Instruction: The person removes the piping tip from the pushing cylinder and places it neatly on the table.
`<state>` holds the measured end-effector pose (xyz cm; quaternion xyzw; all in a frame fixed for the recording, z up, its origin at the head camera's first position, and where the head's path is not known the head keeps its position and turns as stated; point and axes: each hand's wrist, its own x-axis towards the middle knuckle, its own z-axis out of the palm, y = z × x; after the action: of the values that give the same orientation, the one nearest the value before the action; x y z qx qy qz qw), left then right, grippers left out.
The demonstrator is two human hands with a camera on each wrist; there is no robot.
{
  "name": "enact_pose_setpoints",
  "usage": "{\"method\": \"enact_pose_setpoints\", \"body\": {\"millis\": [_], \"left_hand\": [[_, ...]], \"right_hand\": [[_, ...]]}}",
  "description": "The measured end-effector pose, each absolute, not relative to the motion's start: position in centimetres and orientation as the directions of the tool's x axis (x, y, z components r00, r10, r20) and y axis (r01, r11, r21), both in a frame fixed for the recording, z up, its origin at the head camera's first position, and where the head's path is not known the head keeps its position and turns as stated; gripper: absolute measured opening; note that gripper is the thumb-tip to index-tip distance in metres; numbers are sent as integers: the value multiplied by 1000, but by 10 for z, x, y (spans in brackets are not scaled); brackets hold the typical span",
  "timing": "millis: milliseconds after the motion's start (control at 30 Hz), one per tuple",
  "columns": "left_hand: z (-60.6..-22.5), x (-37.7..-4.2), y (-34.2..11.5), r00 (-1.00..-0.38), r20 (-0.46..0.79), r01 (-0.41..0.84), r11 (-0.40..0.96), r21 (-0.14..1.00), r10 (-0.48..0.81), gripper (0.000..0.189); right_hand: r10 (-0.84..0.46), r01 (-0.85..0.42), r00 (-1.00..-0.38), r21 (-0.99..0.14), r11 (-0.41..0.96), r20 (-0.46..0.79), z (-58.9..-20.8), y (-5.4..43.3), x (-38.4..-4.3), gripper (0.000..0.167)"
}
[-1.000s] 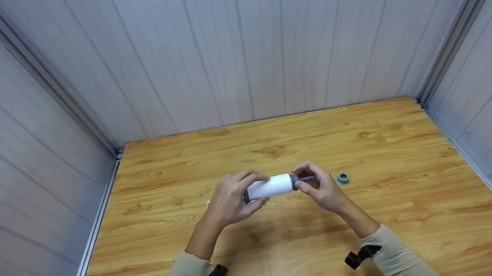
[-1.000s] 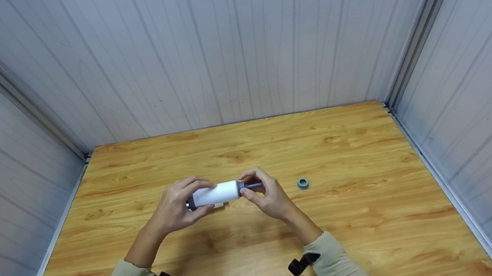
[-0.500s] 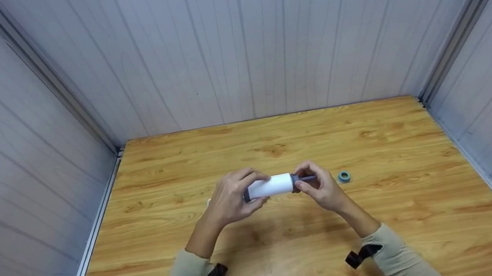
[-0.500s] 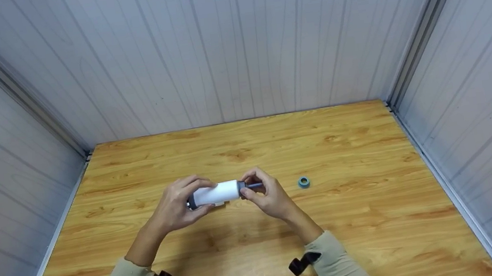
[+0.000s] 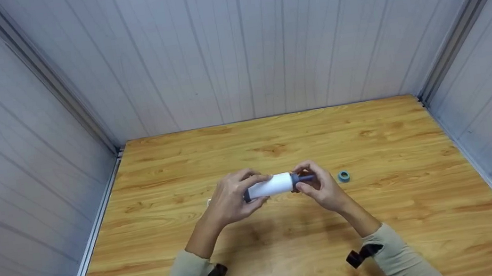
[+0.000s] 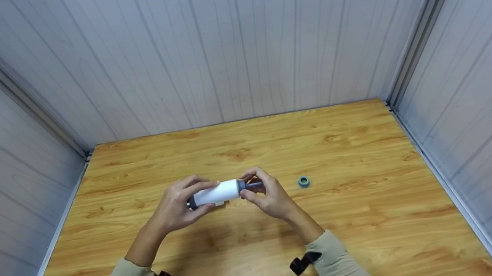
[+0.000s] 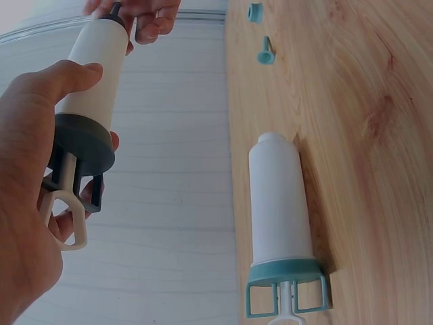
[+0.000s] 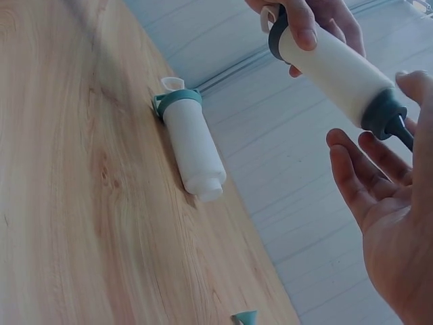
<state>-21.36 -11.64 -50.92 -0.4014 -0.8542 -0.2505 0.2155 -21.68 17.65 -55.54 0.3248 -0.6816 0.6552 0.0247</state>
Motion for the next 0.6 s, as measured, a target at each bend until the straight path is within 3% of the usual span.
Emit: {"method": "enact_pose_setpoints", "body": {"millis": [200, 600], "left_hand": [[-510, -214, -117, -572, 574, 803, 545, 242, 587, 49], [-508, -213, -118, -594, 549, 793, 545, 273, 589, 47]], "right_hand": [[-411, -469, -796, -882, -43, 444, -553, 175, -217, 22], [-410, -461, -798, -886, -54, 441, -552, 175, -216, 23]]}}
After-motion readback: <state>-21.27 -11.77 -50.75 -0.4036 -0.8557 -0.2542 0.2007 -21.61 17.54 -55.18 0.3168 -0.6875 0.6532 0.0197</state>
